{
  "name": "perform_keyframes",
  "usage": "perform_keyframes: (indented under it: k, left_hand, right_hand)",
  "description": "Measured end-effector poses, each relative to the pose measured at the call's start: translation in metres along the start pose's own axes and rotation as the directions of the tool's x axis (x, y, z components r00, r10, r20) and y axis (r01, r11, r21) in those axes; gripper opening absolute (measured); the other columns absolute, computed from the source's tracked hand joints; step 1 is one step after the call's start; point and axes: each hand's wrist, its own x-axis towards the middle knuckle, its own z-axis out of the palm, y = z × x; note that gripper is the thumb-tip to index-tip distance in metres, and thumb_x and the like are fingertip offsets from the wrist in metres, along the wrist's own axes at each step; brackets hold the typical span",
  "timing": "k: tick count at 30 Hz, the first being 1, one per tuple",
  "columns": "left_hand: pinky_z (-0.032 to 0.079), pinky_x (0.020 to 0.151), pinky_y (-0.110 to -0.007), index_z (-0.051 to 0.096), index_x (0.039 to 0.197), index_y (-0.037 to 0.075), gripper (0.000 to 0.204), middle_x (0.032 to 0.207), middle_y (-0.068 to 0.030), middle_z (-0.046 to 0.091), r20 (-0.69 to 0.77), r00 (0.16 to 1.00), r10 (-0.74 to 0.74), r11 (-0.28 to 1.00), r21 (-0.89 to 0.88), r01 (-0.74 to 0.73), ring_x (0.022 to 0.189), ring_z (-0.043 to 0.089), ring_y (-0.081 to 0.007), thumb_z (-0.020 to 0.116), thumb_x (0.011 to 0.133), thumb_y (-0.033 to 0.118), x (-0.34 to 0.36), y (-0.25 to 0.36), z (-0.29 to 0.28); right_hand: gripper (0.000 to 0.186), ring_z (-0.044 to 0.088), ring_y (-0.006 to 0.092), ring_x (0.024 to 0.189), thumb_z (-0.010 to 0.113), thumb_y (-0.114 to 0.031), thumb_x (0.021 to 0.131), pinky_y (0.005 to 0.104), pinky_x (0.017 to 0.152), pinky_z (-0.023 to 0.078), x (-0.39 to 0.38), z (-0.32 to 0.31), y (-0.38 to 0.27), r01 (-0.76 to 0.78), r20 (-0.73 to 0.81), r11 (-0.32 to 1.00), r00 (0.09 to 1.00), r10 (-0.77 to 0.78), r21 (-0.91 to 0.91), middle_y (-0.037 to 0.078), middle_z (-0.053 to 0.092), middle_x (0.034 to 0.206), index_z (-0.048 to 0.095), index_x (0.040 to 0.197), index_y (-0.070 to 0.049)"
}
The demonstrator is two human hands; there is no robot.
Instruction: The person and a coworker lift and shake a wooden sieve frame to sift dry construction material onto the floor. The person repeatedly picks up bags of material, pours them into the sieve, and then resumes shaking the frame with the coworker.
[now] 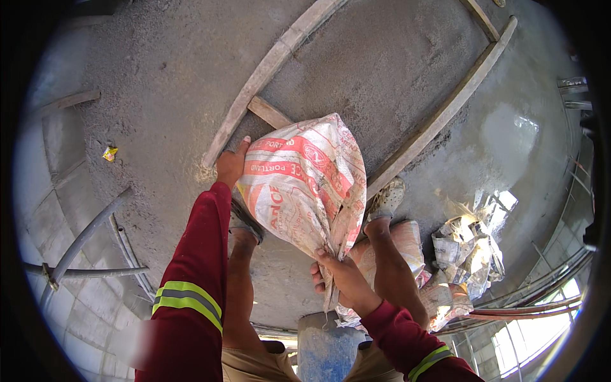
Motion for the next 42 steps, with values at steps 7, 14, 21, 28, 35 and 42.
perform_keyframes:
  k: [7,14,21,28,35,42]
  left_hand:
    - [0.046,0.107,-0.049,0.068,0.118,-0.016,0.115,0.122,-0.0387,0.065,0.020,0.999,-0.027,0.999,-0.030,0.027,0.121,0.063,-0.0482,0.043,0.083,0.091,0.004,-0.018,-0.003]
    - [0.049,0.102,-0.050,0.067,0.118,-0.012,0.101,0.120,-0.0352,0.067,-0.080,0.992,-0.096,0.994,-0.060,0.091,0.115,0.065,-0.0479,0.044,0.090,0.082,-0.083,-0.005,0.005]
    - [0.052,0.096,-0.053,0.071,0.107,-0.005,0.078,0.108,-0.0319,0.071,-0.157,0.986,-0.054,0.997,-0.057,0.046,0.108,0.068,-0.0480,0.046,0.096,0.068,-0.103,0.014,0.025]
    - [0.053,0.090,-0.049,0.076,0.105,-0.003,0.082,0.105,-0.0317,0.072,0.039,0.998,0.048,0.961,-0.275,-0.035,0.100,0.069,-0.0481,0.054,0.090,0.075,-0.037,-0.054,0.030]
    - [0.053,0.077,-0.032,0.071,0.109,-0.012,0.051,0.098,-0.0121,0.073,0.195,0.979,0.055,0.531,-0.836,0.137,0.086,0.065,-0.0164,0.068,0.100,0.038,-0.184,-0.042,0.033]
    - [0.051,0.090,-0.032,0.066,0.124,-0.010,0.048,0.116,-0.0134,0.071,0.139,0.990,0.014,0.445,-0.888,0.118,0.098,0.067,-0.0212,0.062,0.103,0.033,-0.307,0.006,-0.011]
  right_hand:
    - [0.037,0.055,0.0099,0.066,0.069,-0.044,0.099,0.0272,0.053,0.044,0.004,0.007,-0.007,-0.014,-0.008,0.995,1.000,0.013,-0.101,0.002,0.060,0.083,0.059,0.111,-0.010]
    - [0.027,0.046,0.0066,0.060,0.072,-0.039,0.097,0.0253,0.053,0.037,0.028,-0.030,-0.008,0.012,-0.250,0.998,0.968,-0.027,-0.062,-0.005,0.052,0.075,0.058,0.100,-0.016]
    - [0.031,0.043,0.0084,0.053,0.067,-0.044,0.099,0.0289,0.052,0.038,0.047,-0.064,-0.027,0.177,-0.351,0.984,0.924,-0.154,0.034,-0.006,0.048,0.069,0.060,0.093,-0.014]
    - [0.037,0.040,0.0069,0.054,0.061,-0.051,0.102,0.0278,0.053,0.037,0.044,-0.032,-0.010,0.198,-0.303,0.980,0.934,-0.192,-0.008,-0.008,0.045,0.068,0.058,0.091,-0.015]
    - [0.029,0.041,0.0084,0.051,0.062,-0.039,0.103,0.0285,0.046,0.035,0.072,-0.069,0.003,0.414,-0.399,0.863,0.872,-0.285,0.289,-0.005,0.050,0.069,0.063,0.094,-0.011]
    - [0.028,0.042,0.0084,0.049,0.062,-0.034,0.103,0.0275,0.045,0.033,0.006,-0.115,0.005,0.401,-0.248,0.909,0.897,-0.365,0.114,-0.005,0.048,0.068,0.062,0.088,-0.011]
